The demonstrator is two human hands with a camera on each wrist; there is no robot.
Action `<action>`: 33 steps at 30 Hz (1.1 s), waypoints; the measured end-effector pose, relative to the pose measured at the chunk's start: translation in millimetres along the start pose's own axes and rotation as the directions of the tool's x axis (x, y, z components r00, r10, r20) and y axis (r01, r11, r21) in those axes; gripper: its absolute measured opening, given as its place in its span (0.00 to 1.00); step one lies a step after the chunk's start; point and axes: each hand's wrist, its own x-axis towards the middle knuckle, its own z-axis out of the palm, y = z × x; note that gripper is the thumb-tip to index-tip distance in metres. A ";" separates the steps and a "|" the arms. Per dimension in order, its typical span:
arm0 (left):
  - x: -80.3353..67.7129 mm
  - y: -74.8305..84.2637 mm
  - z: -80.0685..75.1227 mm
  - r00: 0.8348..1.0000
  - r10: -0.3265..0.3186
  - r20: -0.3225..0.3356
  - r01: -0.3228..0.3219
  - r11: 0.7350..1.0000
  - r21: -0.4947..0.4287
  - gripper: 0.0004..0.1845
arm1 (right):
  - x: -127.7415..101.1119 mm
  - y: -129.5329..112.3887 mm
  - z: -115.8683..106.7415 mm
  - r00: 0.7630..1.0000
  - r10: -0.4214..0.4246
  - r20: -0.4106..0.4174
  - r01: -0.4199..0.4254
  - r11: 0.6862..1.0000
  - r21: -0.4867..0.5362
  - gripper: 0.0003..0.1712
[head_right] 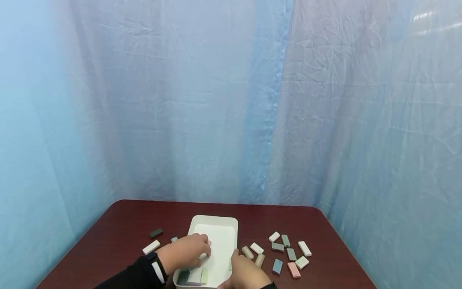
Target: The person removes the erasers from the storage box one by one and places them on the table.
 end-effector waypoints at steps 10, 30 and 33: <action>-4.6 15.7 2.0 0.999 0.020 -0.026 -0.018 0.997 0.074 0.22 | 0.6 1.4 -0.3 1.000 0.009 -0.001 -0.009 1.000 0.018 0.65; -5.3 15.7 3.0 1.000 0.010 -0.004 -0.010 0.999 0.041 0.11 | 2.7 1.8 -0.1 1.000 -0.009 -0.003 0.009 1.000 0.027 0.65; -7.0 14.8 1.9 1.000 0.017 -0.002 -0.017 1.000 -0.020 0.12 | 3.4 2.7 0.2 1.000 -0.001 0.004 0.001 0.999 0.034 0.66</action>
